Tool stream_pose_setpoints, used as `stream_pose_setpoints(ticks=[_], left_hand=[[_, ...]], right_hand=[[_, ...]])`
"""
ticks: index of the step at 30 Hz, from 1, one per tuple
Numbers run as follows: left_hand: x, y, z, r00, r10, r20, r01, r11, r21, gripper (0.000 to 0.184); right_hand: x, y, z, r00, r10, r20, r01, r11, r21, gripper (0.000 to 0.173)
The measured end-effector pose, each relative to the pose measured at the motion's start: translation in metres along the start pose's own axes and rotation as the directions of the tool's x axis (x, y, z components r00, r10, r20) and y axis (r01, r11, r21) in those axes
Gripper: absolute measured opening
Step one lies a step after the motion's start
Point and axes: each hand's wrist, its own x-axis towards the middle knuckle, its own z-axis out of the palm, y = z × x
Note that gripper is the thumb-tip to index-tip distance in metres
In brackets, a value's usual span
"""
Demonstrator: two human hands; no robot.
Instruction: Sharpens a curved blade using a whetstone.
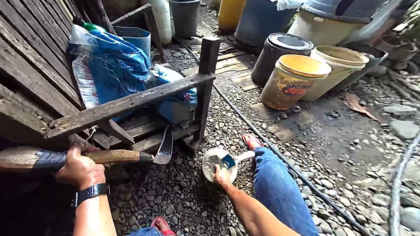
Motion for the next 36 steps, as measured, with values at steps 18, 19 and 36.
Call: stream_pose_setpoints(ticks=[18, 19, 36], left_hand=[[-0.046, 0.074, -0.027, 0.992, 0.126, 0.023, -0.123, 0.987, -0.107, 0.011], [-0.043, 0.07, -0.028, 0.993, 0.117, 0.029, -0.113, 0.989, -0.097, 0.011], [-0.028, 0.059, -0.034, 0.978, -0.036, 0.206, 0.06, 0.992, -0.108, 0.012]], right_hand=[[-0.05, -0.011, 0.006, 0.968, -0.221, 0.119, 0.237, 0.961, -0.142, 0.038], [-0.05, -0.01, 0.01, 0.966, -0.23, 0.12, 0.247, 0.957, -0.154, 0.037], [-0.099, -0.083, 0.079, 0.943, -0.32, 0.091, 0.325, 0.945, -0.044, 0.036]])
